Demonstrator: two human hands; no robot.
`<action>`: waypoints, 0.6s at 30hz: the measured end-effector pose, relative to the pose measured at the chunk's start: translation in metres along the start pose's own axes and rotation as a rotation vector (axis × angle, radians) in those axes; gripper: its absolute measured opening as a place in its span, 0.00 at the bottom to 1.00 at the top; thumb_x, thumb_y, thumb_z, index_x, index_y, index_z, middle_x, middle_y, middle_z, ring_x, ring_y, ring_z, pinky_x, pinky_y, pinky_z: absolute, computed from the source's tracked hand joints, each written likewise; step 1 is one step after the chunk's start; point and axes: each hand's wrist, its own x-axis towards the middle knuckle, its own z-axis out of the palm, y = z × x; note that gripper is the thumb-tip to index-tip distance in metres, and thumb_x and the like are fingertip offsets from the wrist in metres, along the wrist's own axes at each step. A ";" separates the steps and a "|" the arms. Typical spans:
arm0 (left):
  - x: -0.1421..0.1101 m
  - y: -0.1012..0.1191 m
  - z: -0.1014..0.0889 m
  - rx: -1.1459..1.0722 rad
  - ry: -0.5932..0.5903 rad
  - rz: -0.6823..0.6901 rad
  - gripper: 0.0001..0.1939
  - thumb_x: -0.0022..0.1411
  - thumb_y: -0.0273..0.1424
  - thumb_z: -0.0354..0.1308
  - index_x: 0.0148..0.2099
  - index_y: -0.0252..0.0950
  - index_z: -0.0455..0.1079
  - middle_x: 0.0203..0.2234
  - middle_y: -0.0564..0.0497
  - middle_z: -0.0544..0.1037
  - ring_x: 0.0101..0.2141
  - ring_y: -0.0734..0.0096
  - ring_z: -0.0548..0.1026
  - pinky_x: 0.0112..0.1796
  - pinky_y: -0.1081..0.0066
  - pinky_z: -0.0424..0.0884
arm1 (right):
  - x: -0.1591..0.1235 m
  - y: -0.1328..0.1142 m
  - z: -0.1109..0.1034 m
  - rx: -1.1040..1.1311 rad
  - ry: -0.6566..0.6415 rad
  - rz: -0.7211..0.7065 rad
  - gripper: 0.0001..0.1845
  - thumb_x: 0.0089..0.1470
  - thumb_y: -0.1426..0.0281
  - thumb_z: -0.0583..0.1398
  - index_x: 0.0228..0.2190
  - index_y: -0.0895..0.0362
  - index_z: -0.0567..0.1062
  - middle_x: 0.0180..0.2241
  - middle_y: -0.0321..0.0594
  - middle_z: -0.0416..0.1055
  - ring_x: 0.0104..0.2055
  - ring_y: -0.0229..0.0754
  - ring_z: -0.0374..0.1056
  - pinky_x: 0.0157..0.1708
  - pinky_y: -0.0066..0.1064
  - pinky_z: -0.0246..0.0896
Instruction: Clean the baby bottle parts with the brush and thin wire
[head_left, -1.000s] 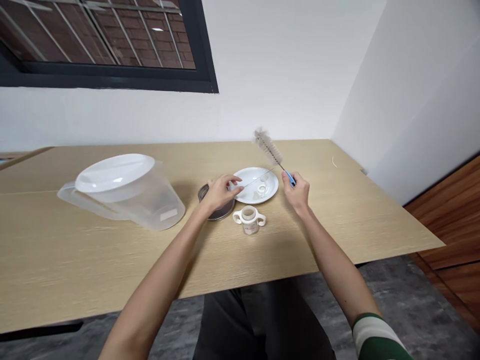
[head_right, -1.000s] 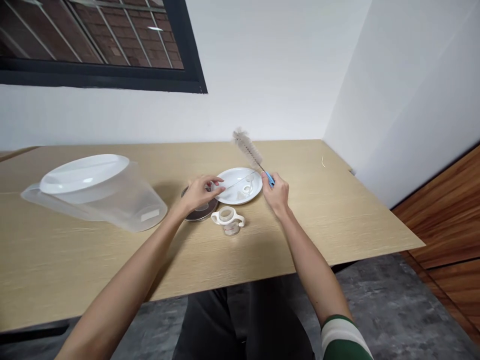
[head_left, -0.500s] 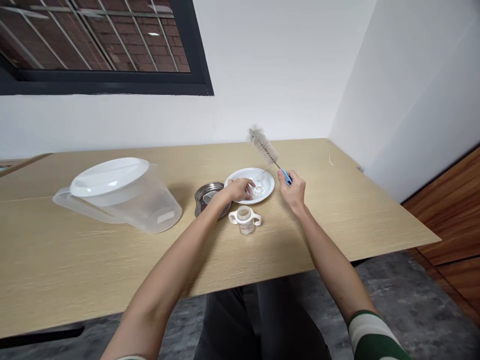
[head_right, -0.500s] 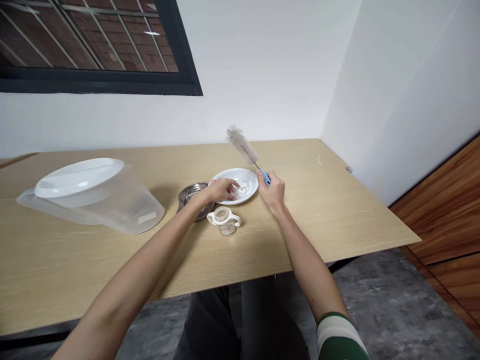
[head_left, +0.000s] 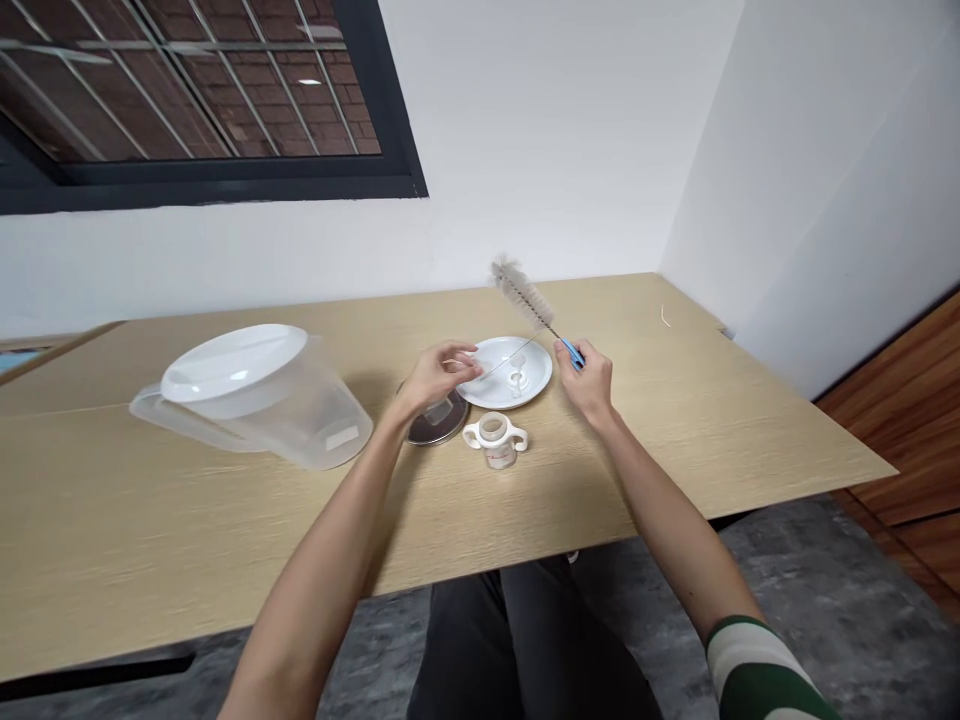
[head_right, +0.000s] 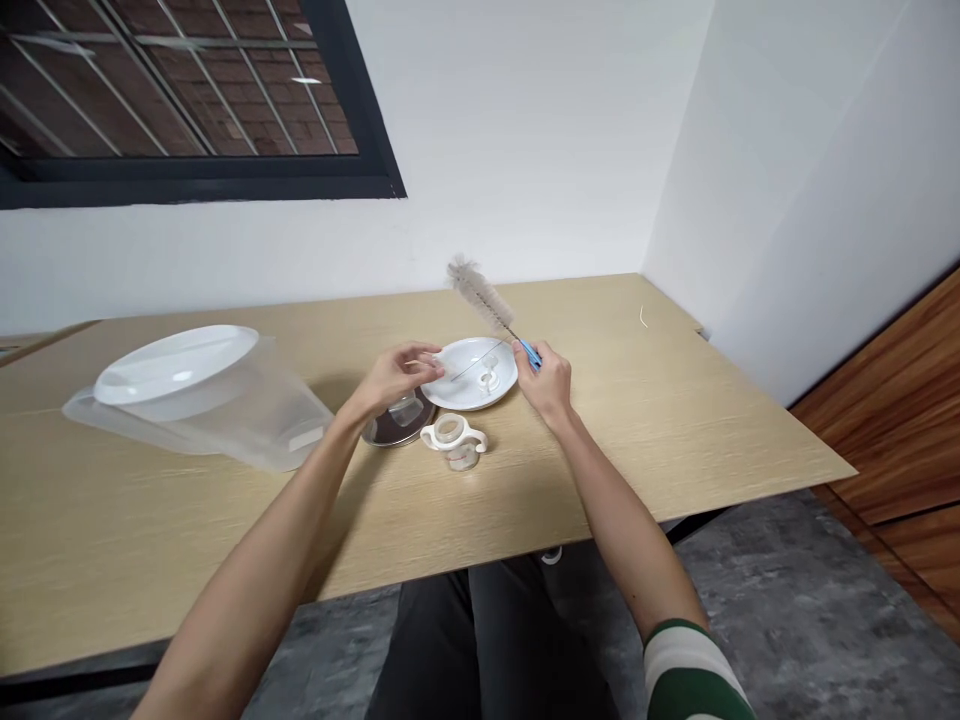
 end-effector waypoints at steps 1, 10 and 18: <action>-0.006 -0.002 -0.002 -0.114 0.072 -0.031 0.28 0.44 0.39 0.74 0.48 0.34 0.75 0.37 0.43 0.82 0.37 0.60 0.81 0.41 0.63 0.77 | 0.000 0.000 0.000 0.000 -0.002 0.006 0.23 0.60 0.51 0.56 0.22 0.53 0.63 0.19 0.29 0.59 0.23 0.35 0.51 0.27 0.30 0.49; -0.032 -0.015 -0.009 -0.775 0.329 -0.117 0.21 0.40 0.29 0.76 0.38 0.34 0.75 0.32 0.49 0.82 0.35 0.67 0.82 0.47 0.63 0.79 | 0.000 0.007 0.003 -0.023 -0.004 0.041 0.24 0.60 0.50 0.56 0.21 0.54 0.63 0.19 0.29 0.58 0.23 0.35 0.52 0.27 0.30 0.48; -0.038 -0.014 -0.013 -0.756 0.383 -0.139 0.19 0.45 0.29 0.75 0.39 0.33 0.75 0.40 0.43 0.83 0.38 0.70 0.81 0.41 0.73 0.78 | -0.002 0.006 0.002 -0.029 -0.024 0.021 0.24 0.60 0.50 0.55 0.22 0.54 0.64 0.19 0.30 0.59 0.24 0.35 0.52 0.27 0.30 0.49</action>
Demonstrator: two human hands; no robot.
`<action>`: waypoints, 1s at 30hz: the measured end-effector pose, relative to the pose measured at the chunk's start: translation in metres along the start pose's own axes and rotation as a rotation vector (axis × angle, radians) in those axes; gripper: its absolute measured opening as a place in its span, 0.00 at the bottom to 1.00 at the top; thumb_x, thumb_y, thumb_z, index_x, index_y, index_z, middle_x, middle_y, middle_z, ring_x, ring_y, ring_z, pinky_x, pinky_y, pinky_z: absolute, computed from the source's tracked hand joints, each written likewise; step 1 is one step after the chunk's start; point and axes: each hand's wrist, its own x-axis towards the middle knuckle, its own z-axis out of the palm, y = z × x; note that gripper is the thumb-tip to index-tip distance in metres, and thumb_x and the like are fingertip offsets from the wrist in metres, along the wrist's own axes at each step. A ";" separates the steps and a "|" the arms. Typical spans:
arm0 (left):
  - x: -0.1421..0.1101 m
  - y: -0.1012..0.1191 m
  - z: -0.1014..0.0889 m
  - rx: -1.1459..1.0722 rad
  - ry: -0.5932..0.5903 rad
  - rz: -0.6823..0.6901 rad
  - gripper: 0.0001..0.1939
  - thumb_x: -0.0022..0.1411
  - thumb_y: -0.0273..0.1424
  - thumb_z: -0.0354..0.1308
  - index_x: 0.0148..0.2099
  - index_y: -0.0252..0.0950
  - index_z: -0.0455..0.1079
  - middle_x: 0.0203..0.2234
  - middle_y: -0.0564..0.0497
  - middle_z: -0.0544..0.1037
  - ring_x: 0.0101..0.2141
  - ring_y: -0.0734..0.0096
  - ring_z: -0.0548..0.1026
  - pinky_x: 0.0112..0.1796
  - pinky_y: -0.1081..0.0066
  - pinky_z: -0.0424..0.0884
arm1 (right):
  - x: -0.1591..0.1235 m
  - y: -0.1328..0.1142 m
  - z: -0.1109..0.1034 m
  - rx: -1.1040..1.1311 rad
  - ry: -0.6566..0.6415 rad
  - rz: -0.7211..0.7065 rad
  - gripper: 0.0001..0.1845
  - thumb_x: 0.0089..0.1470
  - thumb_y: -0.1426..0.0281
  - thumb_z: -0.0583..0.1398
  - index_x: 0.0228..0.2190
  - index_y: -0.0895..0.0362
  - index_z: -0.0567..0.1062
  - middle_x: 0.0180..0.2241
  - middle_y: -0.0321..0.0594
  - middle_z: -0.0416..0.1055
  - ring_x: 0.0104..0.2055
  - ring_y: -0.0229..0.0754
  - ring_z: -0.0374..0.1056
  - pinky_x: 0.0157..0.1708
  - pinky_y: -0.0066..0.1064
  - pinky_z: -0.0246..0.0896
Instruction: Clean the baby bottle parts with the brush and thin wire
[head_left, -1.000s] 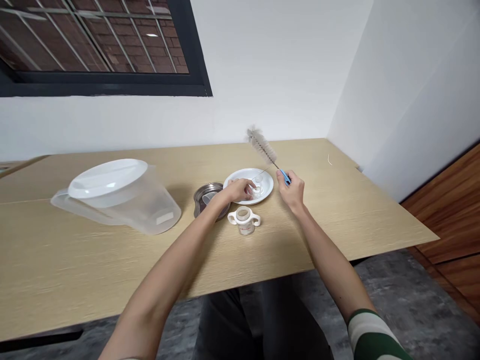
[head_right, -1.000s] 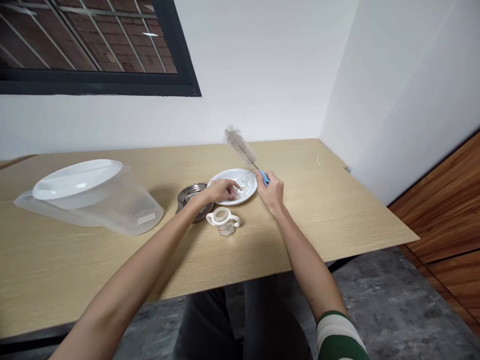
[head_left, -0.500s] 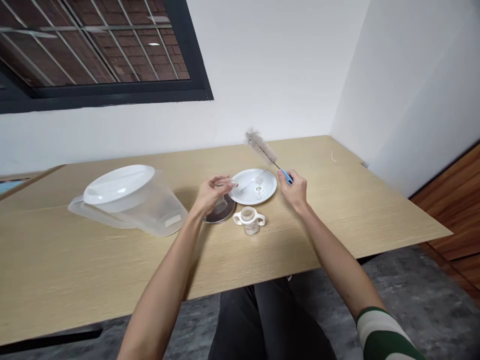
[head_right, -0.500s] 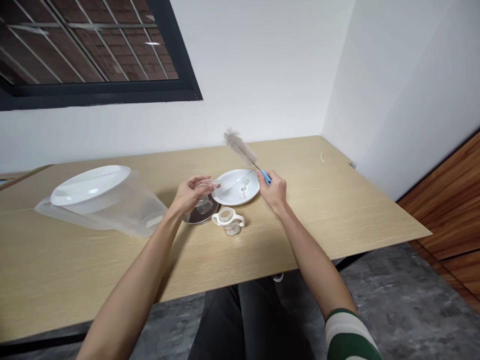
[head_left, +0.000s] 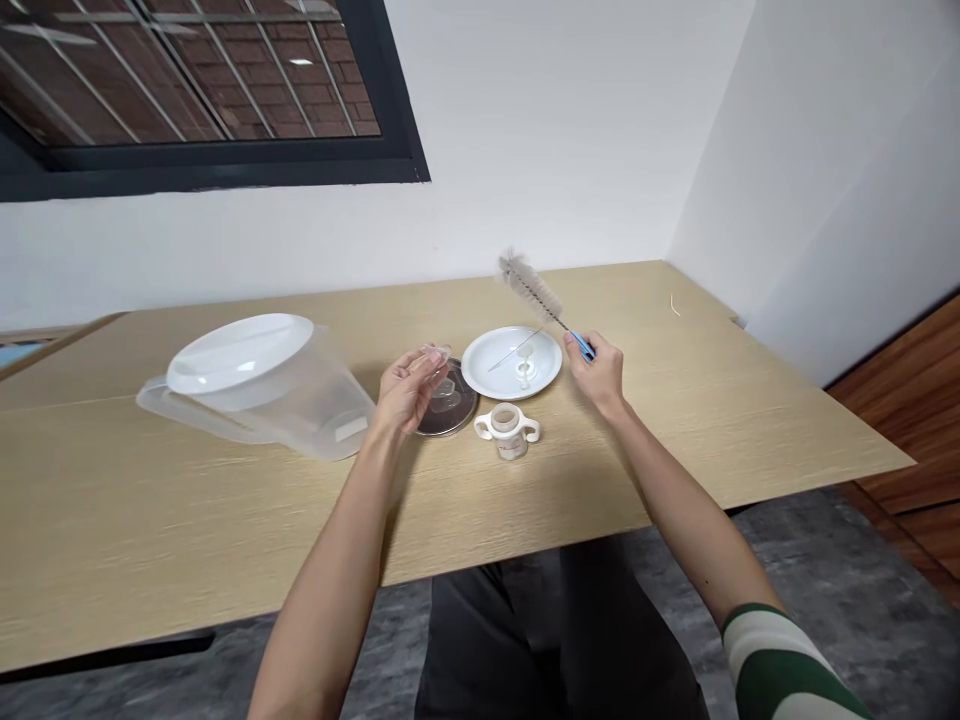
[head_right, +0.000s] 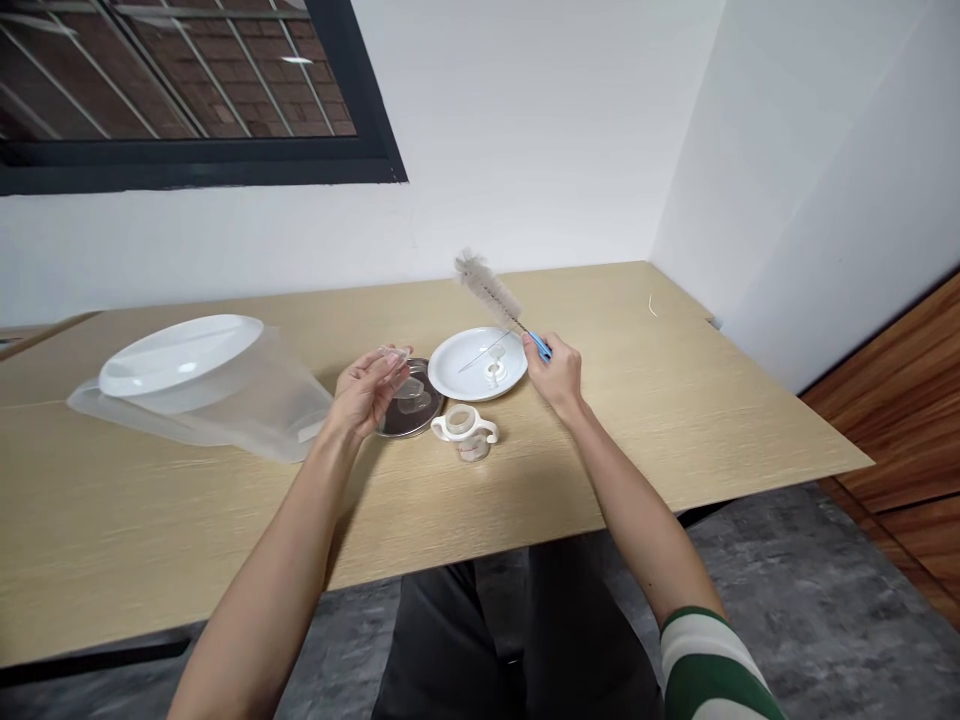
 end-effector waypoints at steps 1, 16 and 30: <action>0.000 -0.001 -0.001 0.002 0.005 0.003 0.19 0.45 0.30 0.76 0.39 0.33 0.75 0.40 0.43 0.83 0.37 0.71 0.81 0.40 0.74 0.78 | 0.000 0.000 0.000 -0.001 0.000 0.001 0.24 0.60 0.50 0.55 0.22 0.54 0.64 0.19 0.30 0.59 0.24 0.35 0.52 0.27 0.30 0.49; -0.005 -0.010 -0.005 -0.062 0.052 0.128 0.24 0.50 0.51 0.71 0.33 0.36 0.70 0.32 0.48 0.81 0.38 0.64 0.82 0.48 0.57 0.79 | -0.001 0.000 0.000 -0.005 -0.013 -0.006 0.24 0.61 0.50 0.55 0.22 0.54 0.64 0.20 0.30 0.57 0.24 0.35 0.52 0.27 0.30 0.48; -0.006 -0.007 -0.004 -0.171 0.074 0.056 0.22 0.44 0.37 0.78 0.37 0.35 0.72 0.28 0.55 0.79 0.31 0.67 0.82 0.43 0.61 0.82 | -0.003 -0.001 -0.001 0.006 -0.147 -0.040 0.24 0.62 0.49 0.53 0.28 0.55 0.71 0.24 0.35 0.69 0.26 0.38 0.62 0.29 0.30 0.53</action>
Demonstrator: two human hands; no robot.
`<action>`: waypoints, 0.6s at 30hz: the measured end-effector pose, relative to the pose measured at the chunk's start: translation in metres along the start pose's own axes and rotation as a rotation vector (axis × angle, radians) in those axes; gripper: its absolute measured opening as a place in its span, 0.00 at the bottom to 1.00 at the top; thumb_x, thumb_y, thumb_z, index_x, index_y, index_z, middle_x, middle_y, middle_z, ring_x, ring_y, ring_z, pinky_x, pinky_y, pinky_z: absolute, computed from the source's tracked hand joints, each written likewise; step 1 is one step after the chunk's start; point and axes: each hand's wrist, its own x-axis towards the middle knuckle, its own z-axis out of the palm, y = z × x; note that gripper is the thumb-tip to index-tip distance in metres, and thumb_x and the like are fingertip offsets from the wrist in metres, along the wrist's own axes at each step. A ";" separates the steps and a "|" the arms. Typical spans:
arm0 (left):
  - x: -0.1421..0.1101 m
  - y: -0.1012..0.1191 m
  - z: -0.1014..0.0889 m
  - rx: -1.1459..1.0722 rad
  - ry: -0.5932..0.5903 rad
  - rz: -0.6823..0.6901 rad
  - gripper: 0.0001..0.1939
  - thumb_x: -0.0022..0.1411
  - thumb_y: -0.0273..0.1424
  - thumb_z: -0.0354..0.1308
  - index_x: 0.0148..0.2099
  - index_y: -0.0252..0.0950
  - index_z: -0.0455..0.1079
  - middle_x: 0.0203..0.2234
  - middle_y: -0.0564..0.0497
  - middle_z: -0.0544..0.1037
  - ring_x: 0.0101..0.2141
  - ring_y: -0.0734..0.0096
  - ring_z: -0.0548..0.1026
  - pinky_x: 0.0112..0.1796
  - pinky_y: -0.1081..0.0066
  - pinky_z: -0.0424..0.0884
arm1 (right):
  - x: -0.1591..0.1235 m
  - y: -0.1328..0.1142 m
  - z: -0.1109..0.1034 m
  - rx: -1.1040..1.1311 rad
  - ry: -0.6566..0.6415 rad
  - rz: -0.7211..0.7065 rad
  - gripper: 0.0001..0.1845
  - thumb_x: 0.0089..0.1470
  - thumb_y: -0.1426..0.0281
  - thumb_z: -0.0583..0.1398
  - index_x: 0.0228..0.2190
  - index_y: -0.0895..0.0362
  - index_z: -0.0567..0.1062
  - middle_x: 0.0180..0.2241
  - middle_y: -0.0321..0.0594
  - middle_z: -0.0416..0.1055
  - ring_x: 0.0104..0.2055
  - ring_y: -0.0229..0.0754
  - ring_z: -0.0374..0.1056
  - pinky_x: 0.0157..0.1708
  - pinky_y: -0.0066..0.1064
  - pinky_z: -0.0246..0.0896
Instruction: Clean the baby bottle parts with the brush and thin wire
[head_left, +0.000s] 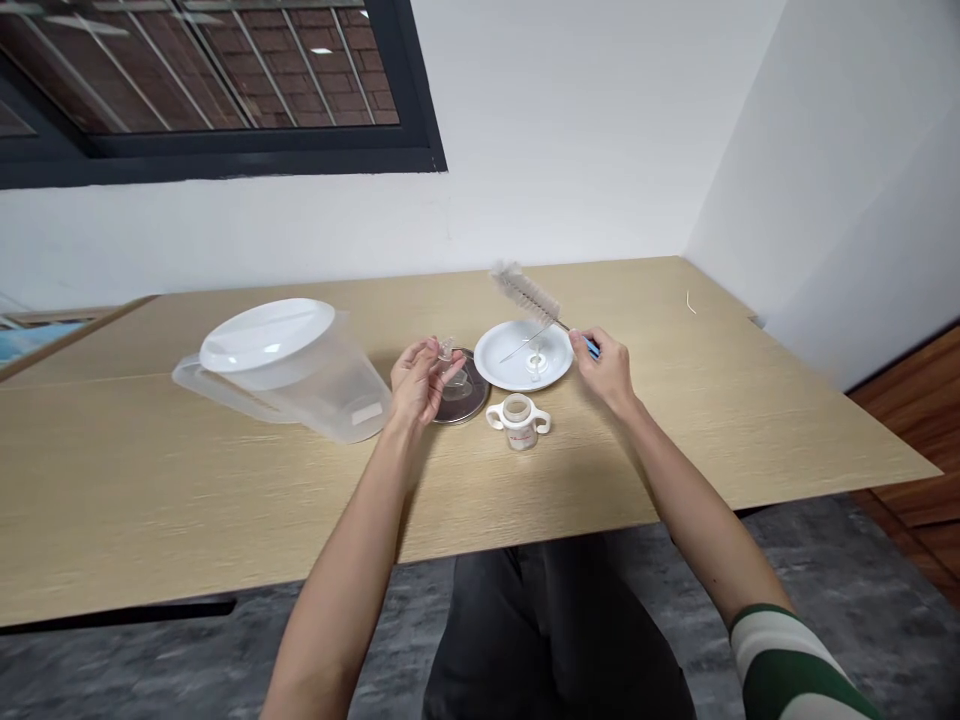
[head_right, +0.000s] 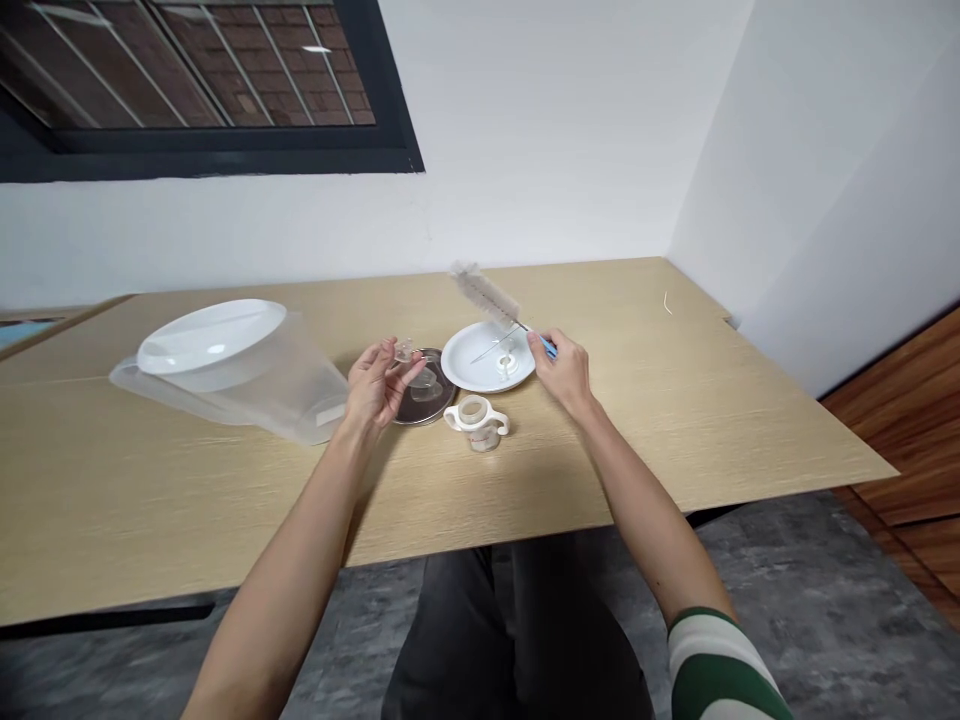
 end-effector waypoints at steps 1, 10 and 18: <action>0.000 0.000 0.000 0.012 0.006 -0.017 0.22 0.45 0.36 0.77 0.37 0.34 0.72 0.29 0.54 0.79 0.31 0.68 0.82 0.41 0.63 0.82 | 0.000 0.000 0.000 0.005 -0.020 -0.015 0.24 0.63 0.49 0.53 0.29 0.55 0.72 0.25 0.36 0.71 0.27 0.38 0.64 0.30 0.30 0.54; 0.001 -0.007 0.000 0.031 0.047 -0.041 0.14 0.49 0.32 0.75 0.35 0.30 0.77 0.34 0.47 0.82 0.35 0.73 0.81 0.42 0.74 0.80 | -0.003 0.003 0.004 -0.040 -0.210 -0.075 0.18 0.62 0.52 0.54 0.40 0.54 0.71 0.34 0.40 0.75 0.32 0.43 0.69 0.34 0.33 0.59; 0.003 -0.008 -0.007 0.086 0.046 -0.076 0.17 0.47 0.34 0.76 0.38 0.32 0.77 0.37 0.46 0.83 0.29 0.72 0.81 0.28 0.77 0.78 | -0.005 0.009 0.008 -0.067 -0.288 -0.072 0.14 0.62 0.57 0.55 0.43 0.52 0.65 0.38 0.41 0.76 0.34 0.46 0.71 0.34 0.34 0.59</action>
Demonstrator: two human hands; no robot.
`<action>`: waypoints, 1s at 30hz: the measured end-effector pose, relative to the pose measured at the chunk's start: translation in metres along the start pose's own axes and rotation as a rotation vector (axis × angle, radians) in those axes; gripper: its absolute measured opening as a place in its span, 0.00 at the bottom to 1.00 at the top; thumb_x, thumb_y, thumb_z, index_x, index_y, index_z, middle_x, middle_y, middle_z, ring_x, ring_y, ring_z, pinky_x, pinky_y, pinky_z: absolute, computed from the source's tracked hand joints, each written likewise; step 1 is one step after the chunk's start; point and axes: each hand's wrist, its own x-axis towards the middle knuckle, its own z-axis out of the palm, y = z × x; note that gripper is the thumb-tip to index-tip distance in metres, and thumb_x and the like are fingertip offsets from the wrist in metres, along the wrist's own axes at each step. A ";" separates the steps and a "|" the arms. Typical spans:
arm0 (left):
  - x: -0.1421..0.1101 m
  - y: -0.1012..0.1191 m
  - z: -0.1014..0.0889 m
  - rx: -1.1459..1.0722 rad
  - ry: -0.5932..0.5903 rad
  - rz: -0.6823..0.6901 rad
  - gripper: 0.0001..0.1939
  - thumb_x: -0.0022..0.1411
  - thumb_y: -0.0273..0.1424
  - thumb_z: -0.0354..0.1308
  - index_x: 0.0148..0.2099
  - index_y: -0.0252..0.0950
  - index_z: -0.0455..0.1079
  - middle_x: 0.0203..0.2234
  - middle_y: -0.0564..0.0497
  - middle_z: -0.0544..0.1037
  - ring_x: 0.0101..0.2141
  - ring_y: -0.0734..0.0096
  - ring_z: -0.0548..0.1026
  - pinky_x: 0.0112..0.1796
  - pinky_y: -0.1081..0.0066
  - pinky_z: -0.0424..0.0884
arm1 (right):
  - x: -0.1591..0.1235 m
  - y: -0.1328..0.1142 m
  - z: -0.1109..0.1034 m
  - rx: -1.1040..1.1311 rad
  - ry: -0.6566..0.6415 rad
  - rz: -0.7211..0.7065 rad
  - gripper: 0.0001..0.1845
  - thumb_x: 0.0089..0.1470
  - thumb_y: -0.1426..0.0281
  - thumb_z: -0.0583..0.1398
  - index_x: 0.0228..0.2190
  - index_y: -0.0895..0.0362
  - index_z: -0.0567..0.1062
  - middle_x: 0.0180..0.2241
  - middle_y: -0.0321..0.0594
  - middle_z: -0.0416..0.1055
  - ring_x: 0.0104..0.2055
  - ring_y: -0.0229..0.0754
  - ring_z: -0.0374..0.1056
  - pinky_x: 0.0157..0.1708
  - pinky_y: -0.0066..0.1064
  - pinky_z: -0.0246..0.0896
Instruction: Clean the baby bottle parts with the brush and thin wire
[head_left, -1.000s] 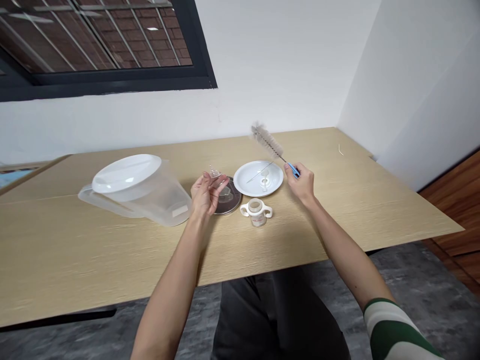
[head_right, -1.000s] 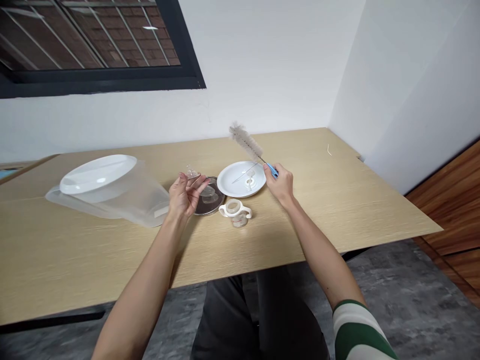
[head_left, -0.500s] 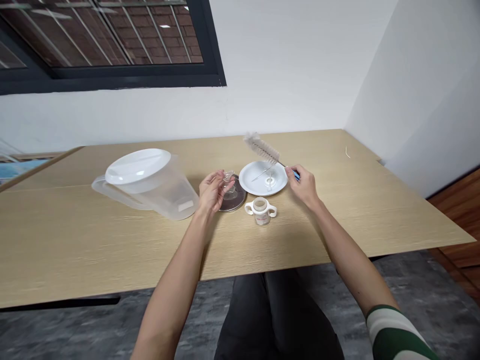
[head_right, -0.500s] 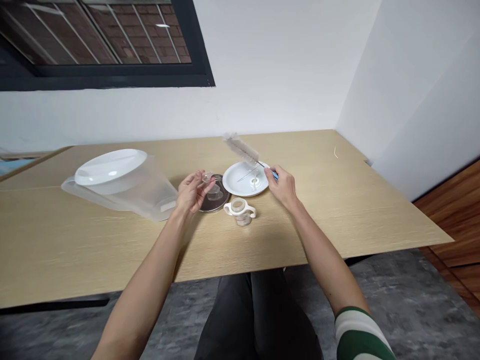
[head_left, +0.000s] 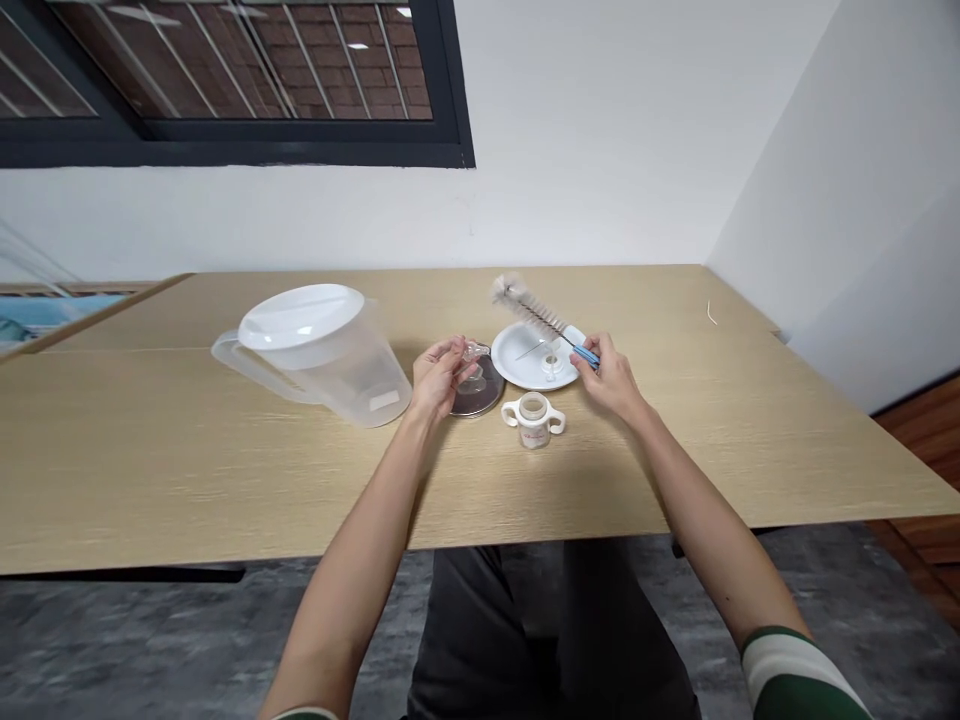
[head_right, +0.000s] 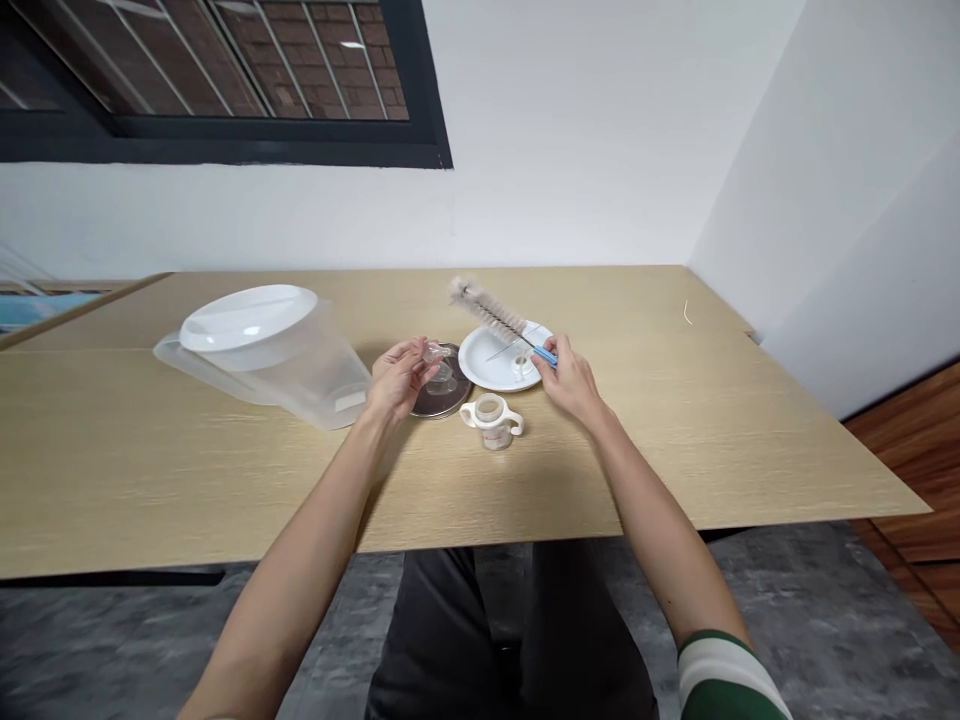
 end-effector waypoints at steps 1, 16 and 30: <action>0.000 0.000 0.000 0.003 0.000 0.001 0.17 0.47 0.34 0.76 0.37 0.32 0.77 0.37 0.46 0.83 0.29 0.73 0.81 0.27 0.78 0.77 | 0.000 0.001 0.000 0.006 -0.001 0.001 0.13 0.62 0.58 0.54 0.44 0.52 0.64 0.37 0.40 0.76 0.34 0.46 0.72 0.34 0.34 0.59; -0.001 -0.003 0.004 -0.079 0.019 0.065 0.16 0.44 0.28 0.77 0.35 0.30 0.78 0.31 0.48 0.81 0.31 0.74 0.79 0.41 0.70 0.80 | -0.002 -0.013 -0.007 -0.111 -0.046 -0.023 0.18 0.64 0.56 0.54 0.43 0.52 0.79 0.40 0.41 0.80 0.38 0.46 0.74 0.37 0.35 0.62; -0.005 0.001 0.004 0.004 -0.102 -0.015 0.23 0.42 0.23 0.77 0.44 0.30 0.78 0.38 0.43 0.83 0.37 0.70 0.82 0.48 0.69 0.78 | -0.003 -0.009 -0.006 -0.133 -0.009 -0.108 0.18 0.64 0.56 0.54 0.42 0.52 0.80 0.40 0.42 0.81 0.39 0.47 0.75 0.37 0.36 0.64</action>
